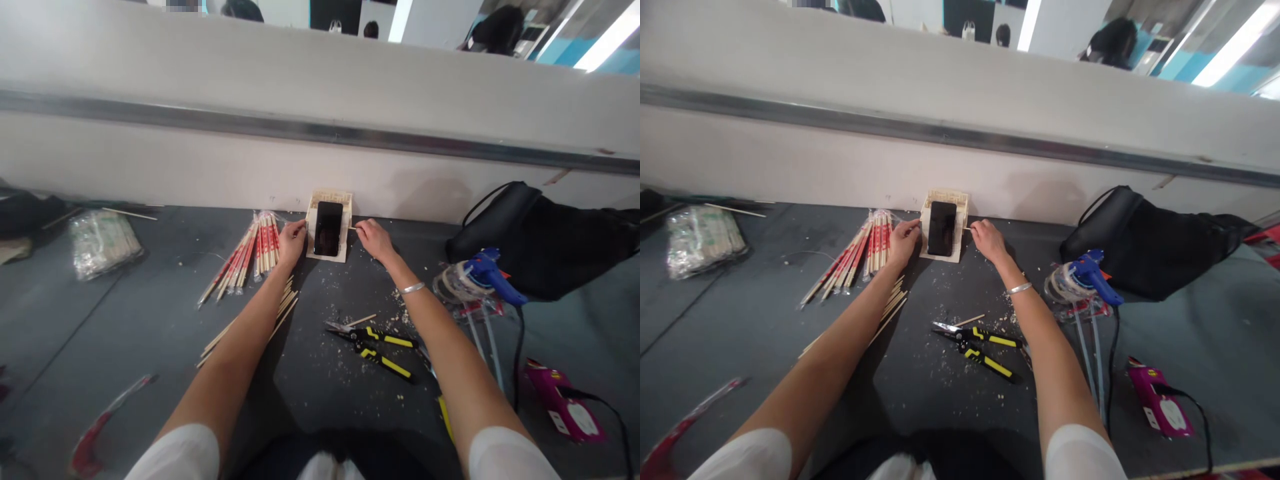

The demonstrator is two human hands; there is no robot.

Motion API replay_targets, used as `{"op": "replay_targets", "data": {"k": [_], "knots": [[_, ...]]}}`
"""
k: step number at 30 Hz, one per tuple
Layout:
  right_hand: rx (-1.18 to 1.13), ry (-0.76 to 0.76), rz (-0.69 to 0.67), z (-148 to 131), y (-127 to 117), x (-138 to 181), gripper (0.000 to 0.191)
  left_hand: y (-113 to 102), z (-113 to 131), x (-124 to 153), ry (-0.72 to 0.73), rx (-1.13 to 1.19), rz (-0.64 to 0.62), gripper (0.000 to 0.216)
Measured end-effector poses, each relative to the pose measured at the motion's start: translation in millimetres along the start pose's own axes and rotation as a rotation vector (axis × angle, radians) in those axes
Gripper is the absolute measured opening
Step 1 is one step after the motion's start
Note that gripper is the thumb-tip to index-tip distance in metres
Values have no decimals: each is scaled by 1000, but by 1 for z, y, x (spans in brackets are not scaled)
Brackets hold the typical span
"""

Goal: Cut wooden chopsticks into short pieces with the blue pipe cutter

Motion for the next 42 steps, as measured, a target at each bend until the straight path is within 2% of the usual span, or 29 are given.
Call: {"op": "replay_targets", "data": {"k": [14,30,42], "knots": [[-39,7,35,-6,0,-1,25,-1,0,1,-31,12,4,25],[-27,27,67,-9,0,-3,25,0,1,5,-218,245,-19,26],[-12,48,71,-9,0,-4,25,0,3,5,-222,257,-11,26]]}}
Point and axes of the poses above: each hand's wrist, its own x-axis away from the middle knuckle, its own y-axis out of the palm, z = x × y, the point moved 6 cm from there along -x, towards the middle knuckle, and after that the axes turned 8 degrees about -x, right-handed, at the moved point
